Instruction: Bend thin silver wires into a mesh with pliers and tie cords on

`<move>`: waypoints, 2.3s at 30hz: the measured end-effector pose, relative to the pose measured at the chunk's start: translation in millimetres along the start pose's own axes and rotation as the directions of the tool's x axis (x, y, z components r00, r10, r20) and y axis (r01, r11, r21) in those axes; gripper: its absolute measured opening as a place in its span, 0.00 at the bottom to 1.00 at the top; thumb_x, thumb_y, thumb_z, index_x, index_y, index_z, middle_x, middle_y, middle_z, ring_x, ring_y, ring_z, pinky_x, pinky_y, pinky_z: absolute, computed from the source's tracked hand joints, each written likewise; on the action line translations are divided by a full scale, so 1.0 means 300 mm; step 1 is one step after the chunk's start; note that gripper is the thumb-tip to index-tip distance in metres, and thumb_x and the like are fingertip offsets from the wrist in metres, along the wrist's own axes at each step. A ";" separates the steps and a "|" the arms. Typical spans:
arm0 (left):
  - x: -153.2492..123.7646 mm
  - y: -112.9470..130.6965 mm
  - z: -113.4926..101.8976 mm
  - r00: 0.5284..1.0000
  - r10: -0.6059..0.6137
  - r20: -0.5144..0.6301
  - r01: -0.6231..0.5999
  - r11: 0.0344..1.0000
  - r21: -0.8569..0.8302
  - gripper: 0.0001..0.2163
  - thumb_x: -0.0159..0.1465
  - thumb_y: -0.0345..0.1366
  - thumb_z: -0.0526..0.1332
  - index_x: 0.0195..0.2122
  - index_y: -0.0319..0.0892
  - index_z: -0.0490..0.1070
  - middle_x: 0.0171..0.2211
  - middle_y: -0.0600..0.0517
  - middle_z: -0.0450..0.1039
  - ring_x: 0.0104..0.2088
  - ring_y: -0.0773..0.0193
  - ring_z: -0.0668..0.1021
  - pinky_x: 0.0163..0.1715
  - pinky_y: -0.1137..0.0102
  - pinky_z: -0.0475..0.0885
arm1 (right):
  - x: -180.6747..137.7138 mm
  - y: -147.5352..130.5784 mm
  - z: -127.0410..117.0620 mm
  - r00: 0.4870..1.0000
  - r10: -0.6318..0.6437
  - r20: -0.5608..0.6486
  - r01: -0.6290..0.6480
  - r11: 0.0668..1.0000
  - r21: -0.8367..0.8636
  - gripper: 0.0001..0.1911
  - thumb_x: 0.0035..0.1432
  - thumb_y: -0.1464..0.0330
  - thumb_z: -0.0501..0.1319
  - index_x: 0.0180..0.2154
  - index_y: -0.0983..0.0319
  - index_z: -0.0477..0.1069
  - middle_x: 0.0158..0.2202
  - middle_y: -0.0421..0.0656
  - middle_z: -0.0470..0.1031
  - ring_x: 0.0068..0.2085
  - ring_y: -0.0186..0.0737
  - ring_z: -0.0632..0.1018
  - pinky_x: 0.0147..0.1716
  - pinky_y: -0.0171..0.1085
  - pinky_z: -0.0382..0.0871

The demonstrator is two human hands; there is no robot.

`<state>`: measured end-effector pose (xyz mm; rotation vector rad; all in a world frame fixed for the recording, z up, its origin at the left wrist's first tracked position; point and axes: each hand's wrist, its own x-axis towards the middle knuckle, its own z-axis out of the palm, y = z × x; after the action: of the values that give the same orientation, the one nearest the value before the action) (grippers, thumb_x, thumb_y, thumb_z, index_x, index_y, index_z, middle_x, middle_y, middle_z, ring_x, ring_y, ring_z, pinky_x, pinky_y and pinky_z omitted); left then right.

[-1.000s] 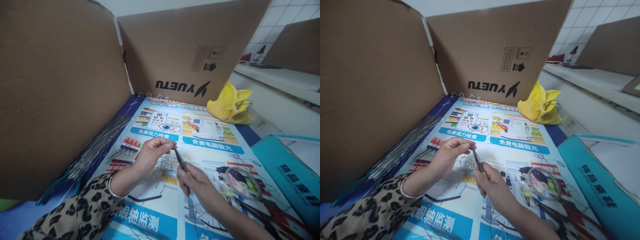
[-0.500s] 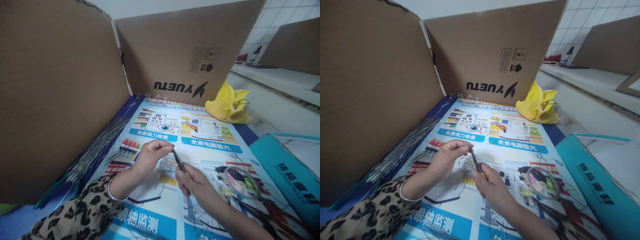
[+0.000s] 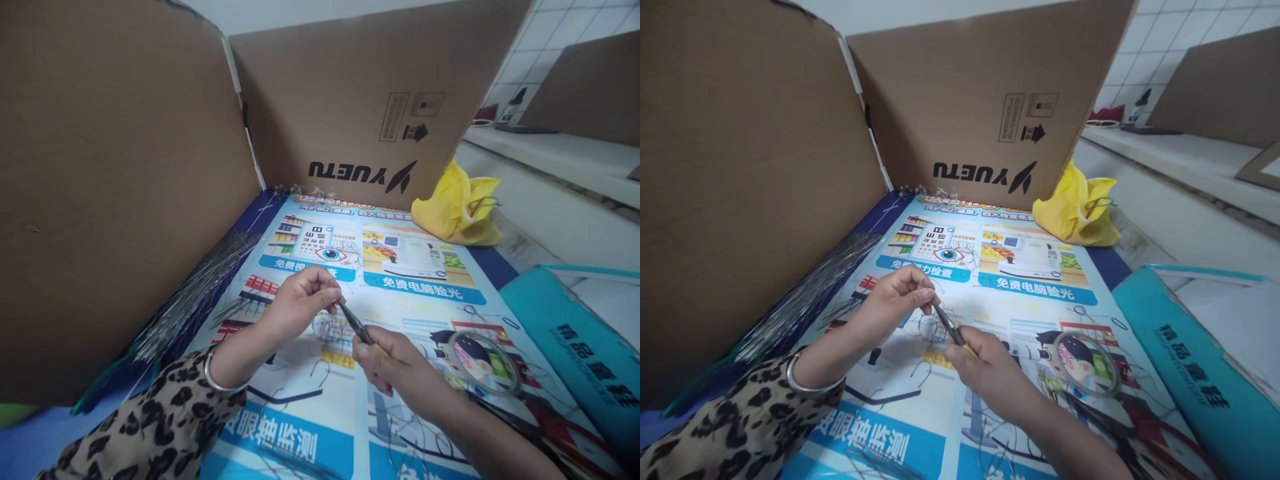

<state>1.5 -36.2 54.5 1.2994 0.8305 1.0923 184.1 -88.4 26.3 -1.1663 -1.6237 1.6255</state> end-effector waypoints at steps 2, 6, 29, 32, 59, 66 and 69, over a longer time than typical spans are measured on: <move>0.002 0.000 0.001 0.998 -0.062 0.017 0.063 0.995 -0.076 0.07 0.54 0.34 0.64 0.27 0.38 0.65 0.24 0.54 0.71 0.22 0.72 0.72 0.25 0.75 0.67 | 0.004 -0.002 -0.012 1.000 0.003 0.003 -0.003 0.999 -0.047 0.17 0.56 0.54 0.53 0.27 0.61 0.59 0.18 0.34 0.59 0.18 0.27 0.59 0.18 0.31 0.50; 0.003 -0.013 0.007 0.993 -0.116 0.000 0.114 0.979 -0.167 0.07 0.55 0.34 0.63 0.27 0.39 0.65 0.27 0.52 0.74 0.25 0.70 0.75 0.27 0.74 0.66 | 0.011 0.005 -0.018 1.000 0.019 0.005 -0.018 0.999 -0.028 0.17 0.56 0.53 0.53 0.28 0.61 0.59 0.18 0.34 0.58 0.20 0.28 0.59 0.19 0.31 0.52; -0.031 -0.045 0.068 0.969 -0.037 -0.244 0.000 0.989 -0.148 0.06 0.56 0.35 0.62 0.29 0.39 0.68 0.33 0.50 0.77 0.33 0.67 0.76 0.36 0.71 0.69 | 0.016 0.026 0.062 0.991 -0.039 -0.128 0.039 0.999 -0.004 0.18 0.59 0.53 0.48 0.27 0.60 0.56 0.17 0.34 0.60 0.21 0.30 0.61 0.25 0.33 0.56; -0.034 -0.048 0.074 0.968 -0.036 -0.249 -0.008 0.984 -0.176 0.05 0.56 0.35 0.62 0.29 0.39 0.67 0.33 0.50 0.77 0.34 0.66 0.77 0.36 0.70 0.69 | 0.017 0.025 0.068 0.989 -0.063 -0.136 0.062 0.998 -0.011 0.17 0.60 0.53 0.48 0.28 0.60 0.57 0.17 0.34 0.59 0.21 0.30 0.61 0.24 0.32 0.56; -0.055 -0.045 0.112 0.965 -0.020 -0.260 -0.065 0.947 -0.313 0.05 0.57 0.32 0.62 0.29 0.38 0.66 0.39 0.48 0.76 0.38 0.61 0.79 0.37 0.67 0.73 | 0.027 0.052 0.096 0.955 -0.180 -0.234 0.170 0.983 -0.062 0.14 0.61 0.57 0.48 0.31 0.60 0.59 0.22 0.35 0.60 0.25 0.31 0.62 0.27 0.33 0.58; -0.061 -0.052 0.118 0.971 -0.040 -0.235 -0.039 0.945 -0.323 0.06 0.57 0.33 0.61 0.29 0.38 0.64 0.39 0.48 0.76 0.38 0.61 0.79 0.38 0.67 0.72 | 0.029 0.063 0.099 0.950 -0.182 -0.254 0.164 0.982 -0.090 0.14 0.61 0.57 0.48 0.31 0.60 0.59 0.21 0.34 0.60 0.25 0.31 0.63 0.28 0.33 0.58; -0.057 -0.043 0.106 0.972 -0.004 -0.237 -0.049 0.975 -0.218 0.05 0.58 0.33 0.60 0.30 0.39 0.65 0.39 0.48 0.76 0.37 0.62 0.78 0.36 0.67 0.73 | 0.026 0.062 0.093 0.951 -0.168 -0.261 0.143 0.983 -0.115 0.14 0.60 0.57 0.47 0.31 0.60 0.59 0.20 0.34 0.59 0.24 0.31 0.62 0.26 0.32 0.57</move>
<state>28.2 -61.7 43.8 1.0060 0.8427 1.3364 159.8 -97.3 3.7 -1.2148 -1.5848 1.2432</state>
